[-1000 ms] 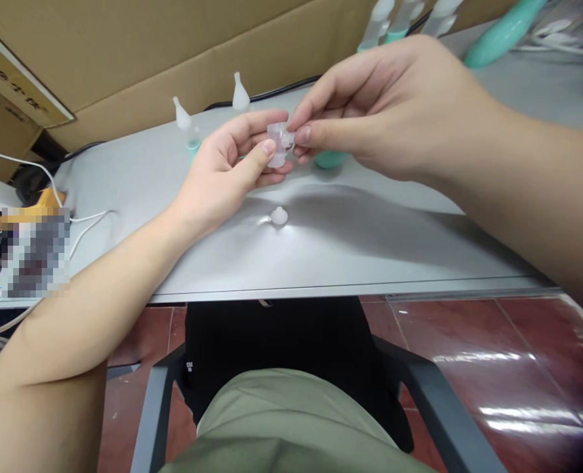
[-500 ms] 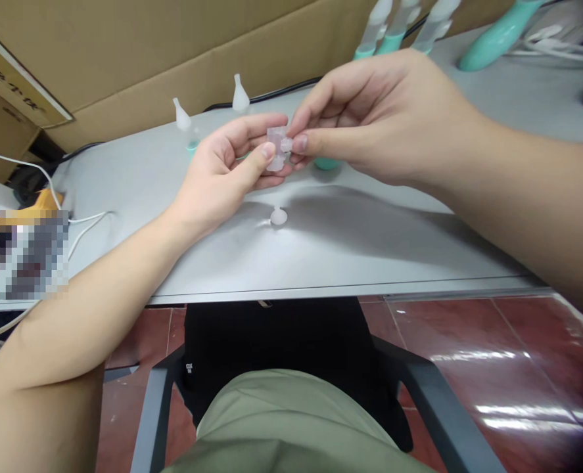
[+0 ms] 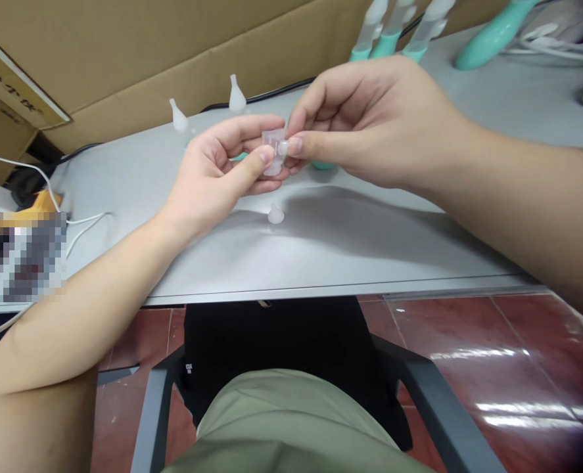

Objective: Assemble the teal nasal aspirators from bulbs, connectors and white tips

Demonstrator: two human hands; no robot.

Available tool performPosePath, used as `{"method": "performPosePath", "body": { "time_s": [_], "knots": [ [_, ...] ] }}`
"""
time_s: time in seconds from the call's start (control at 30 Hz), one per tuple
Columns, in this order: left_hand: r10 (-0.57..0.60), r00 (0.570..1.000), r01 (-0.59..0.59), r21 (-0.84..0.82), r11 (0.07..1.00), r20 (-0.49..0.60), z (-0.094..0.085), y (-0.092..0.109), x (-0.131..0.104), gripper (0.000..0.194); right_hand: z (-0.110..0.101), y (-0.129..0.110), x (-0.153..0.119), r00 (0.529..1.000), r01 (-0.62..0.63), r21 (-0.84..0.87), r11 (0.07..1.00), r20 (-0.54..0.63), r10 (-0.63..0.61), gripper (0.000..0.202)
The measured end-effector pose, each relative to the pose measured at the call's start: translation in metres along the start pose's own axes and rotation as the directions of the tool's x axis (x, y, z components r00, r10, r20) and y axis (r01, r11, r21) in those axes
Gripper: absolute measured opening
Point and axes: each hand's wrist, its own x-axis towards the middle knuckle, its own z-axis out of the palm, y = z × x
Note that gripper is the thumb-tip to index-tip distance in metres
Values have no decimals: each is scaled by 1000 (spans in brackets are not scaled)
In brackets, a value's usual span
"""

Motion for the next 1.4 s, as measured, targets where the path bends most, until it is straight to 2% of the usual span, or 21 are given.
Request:
{"method": "performPosePath", "body": {
  "time_s": [0.1, 0.2, 0.33, 0.53, 0.8, 0.97, 1.2, 1.4],
  "knots": [
    [-19, 999, 15, -81, 997, -49, 0, 0, 2, 50, -3, 13, 8, 996, 68, 132, 989, 50, -75, 32],
    [-65, 995, 49, -198, 979, -75, 1, -1, 5, 51, -5, 26, 17, 969, 152, 338, 929, 136, -208, 32],
    [-48, 996, 33, -208, 978, -69, 1, -7, 7, 46, -4, 32, 20, 963, 127, 435, 892, 160, -215, 26],
    [42, 997, -52, -168, 984, -61, 2, -20, 8, 41, -1, 32, 16, 969, 86, 470, 878, 165, -184, 25],
    [67, 996, -75, -140, 987, -59, 1, -17, 7, 42, 0, 29, 13, 978, 15, 478, 878, 175, -113, 30],
    [61, 997, -67, -133, 989, -44, -1, -19, 10, 38, 0, 31, 14, 973, 12, 494, 869, 193, -124, 30],
    [31, 997, -42, -173, 984, -64, -6, -20, 14, 35, 2, 26, 14, 981, 22, 546, 838, 151, -124, 26],
    [-40, 998, 30, -216, 976, -42, -8, -21, 18, 39, -3, 23, 15, 982, 7, 464, 886, 165, -94, 25]
  ]
}}
